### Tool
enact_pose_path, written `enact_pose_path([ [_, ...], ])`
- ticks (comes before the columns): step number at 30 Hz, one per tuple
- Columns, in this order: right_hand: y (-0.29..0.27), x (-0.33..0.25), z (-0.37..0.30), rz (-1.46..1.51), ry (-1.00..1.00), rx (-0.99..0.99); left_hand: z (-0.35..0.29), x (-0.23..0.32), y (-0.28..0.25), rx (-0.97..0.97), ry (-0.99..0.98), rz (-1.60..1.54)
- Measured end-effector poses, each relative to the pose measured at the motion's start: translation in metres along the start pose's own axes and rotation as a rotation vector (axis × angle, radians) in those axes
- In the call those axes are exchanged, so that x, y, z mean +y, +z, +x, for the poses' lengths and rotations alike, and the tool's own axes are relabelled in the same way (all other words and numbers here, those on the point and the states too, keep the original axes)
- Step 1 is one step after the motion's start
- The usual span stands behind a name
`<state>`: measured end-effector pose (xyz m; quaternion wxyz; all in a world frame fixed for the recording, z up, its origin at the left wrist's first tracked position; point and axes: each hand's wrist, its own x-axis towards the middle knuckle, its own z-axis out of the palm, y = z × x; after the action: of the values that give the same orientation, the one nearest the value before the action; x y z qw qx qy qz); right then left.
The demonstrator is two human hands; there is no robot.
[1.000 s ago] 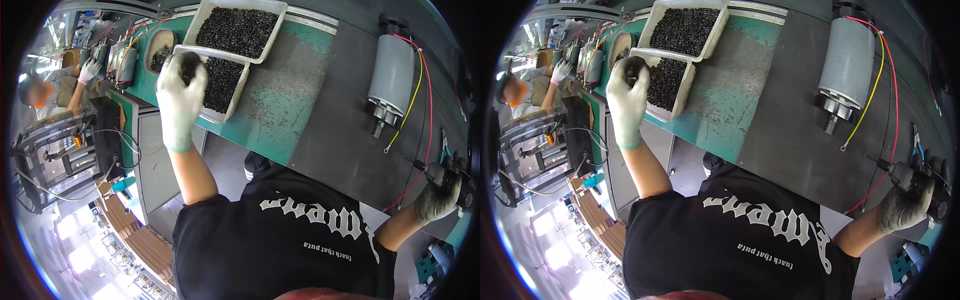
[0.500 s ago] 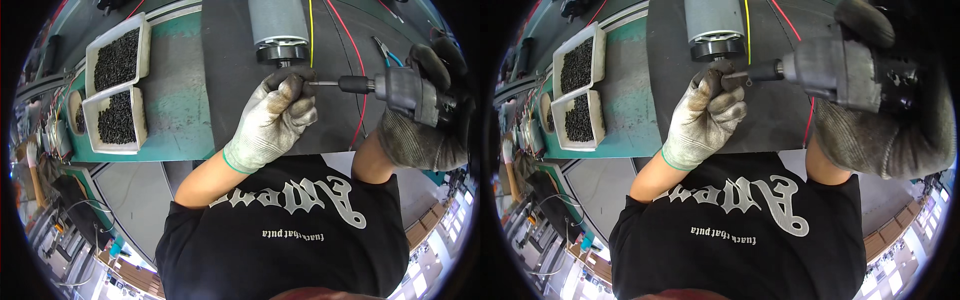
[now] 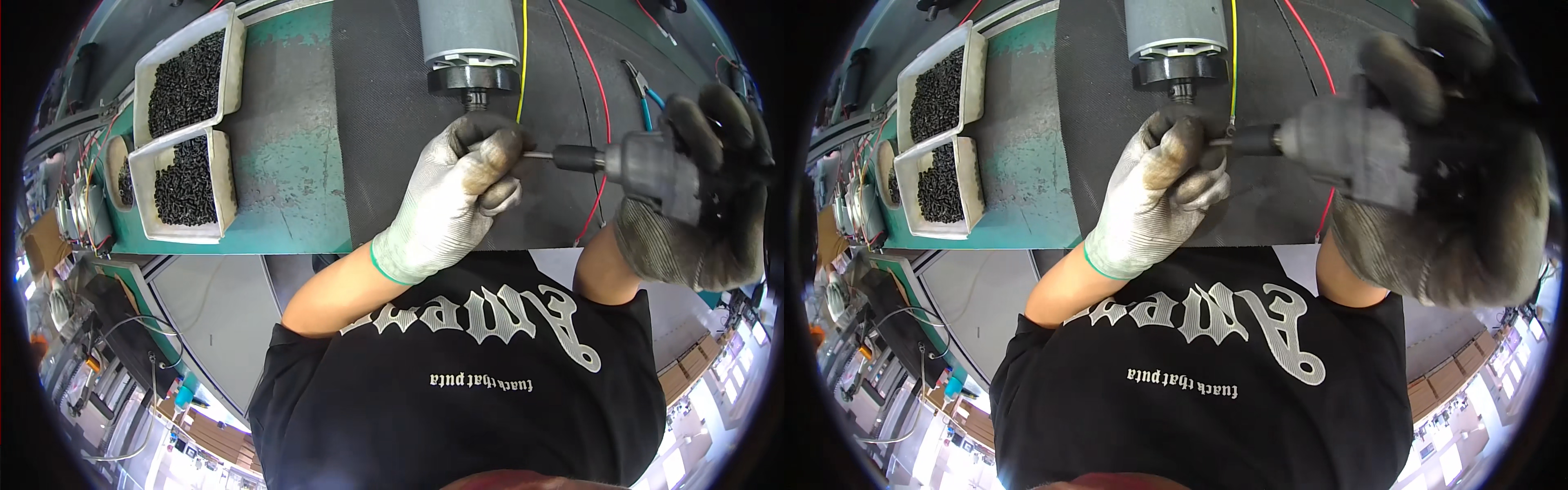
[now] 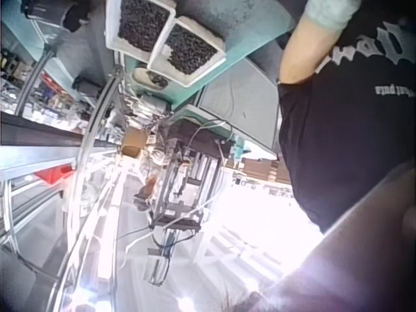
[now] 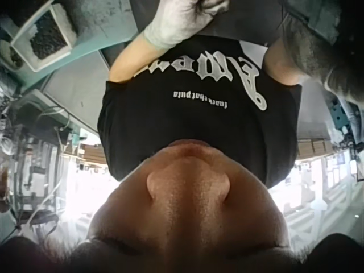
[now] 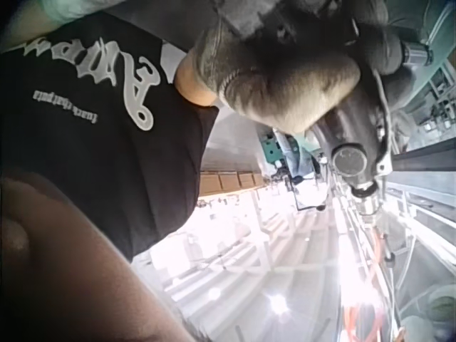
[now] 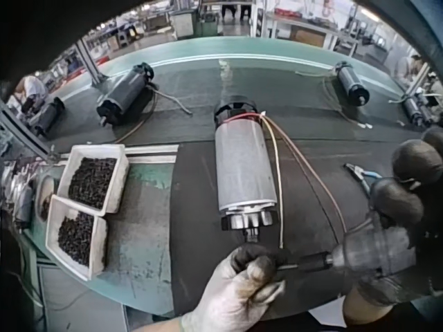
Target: Assembling cooling fans and electrical components onto electric motors at a manual assembly station.
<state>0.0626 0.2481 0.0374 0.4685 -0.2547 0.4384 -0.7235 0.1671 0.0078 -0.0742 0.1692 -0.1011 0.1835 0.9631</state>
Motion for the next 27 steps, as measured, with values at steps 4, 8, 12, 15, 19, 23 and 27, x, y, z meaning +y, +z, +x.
enact_pose_path([
  [4,-0.004,0.004,-0.005,0.023,-0.032,-0.003,0.000,-0.008,-0.013,-0.147,0.045,-0.025],
  [8,0.000,0.013,-0.002,0.025,-0.204,0.084,0.006,-0.006,-0.017,-0.163,0.093,0.091],
  [12,0.023,0.018,0.017,0.017,-0.364,0.170,0.006,-0.003,-0.014,-0.096,0.395,0.729],
  [15,0.024,0.016,0.028,0.007,-0.490,0.246,0.004,-0.004,-0.011,-0.032,0.315,0.622],
  [19,0.017,0.030,0.041,-0.020,-0.649,0.344,-0.002,-0.002,-0.005,0.070,0.227,0.296],
  [23,0.034,0.036,0.058,-0.040,-0.815,0.441,0.002,0.000,-0.010,0.047,0.167,0.269],
  [27,0.041,0.043,0.071,-0.062,-0.976,0.535,0.002,0.004,-0.010,0.002,0.170,0.363],
])
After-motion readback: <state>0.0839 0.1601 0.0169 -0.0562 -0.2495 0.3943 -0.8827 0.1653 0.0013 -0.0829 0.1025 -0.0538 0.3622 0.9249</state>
